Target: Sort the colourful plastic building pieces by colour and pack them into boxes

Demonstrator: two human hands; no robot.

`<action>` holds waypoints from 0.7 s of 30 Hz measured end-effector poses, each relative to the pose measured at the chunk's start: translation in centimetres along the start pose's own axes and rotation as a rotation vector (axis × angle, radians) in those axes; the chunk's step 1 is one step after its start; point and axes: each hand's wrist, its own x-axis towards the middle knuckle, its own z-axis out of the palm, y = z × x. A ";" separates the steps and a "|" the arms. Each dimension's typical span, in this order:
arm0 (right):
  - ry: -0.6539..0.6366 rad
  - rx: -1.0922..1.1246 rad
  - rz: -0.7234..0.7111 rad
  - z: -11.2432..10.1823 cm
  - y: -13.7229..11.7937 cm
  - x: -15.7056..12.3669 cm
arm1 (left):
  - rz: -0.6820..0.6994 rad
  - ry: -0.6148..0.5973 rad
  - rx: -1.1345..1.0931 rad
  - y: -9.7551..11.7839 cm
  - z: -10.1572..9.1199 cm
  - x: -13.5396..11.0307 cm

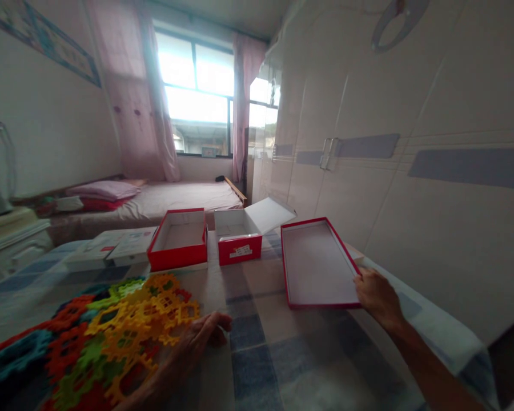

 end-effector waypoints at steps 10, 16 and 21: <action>-0.052 0.223 -0.015 5.7 -5.8 10.3 | 0.008 -0.027 0.114 -1.7 0.1 0.7; 0.000 0.331 0.007 7.7 -7.3 11.7 | 0.026 -0.053 0.142 -2.6 -0.1 1.0; 0.031 0.296 0.038 8.0 -5.7 10.2 | 0.014 -0.058 0.142 -1.6 -0.2 0.6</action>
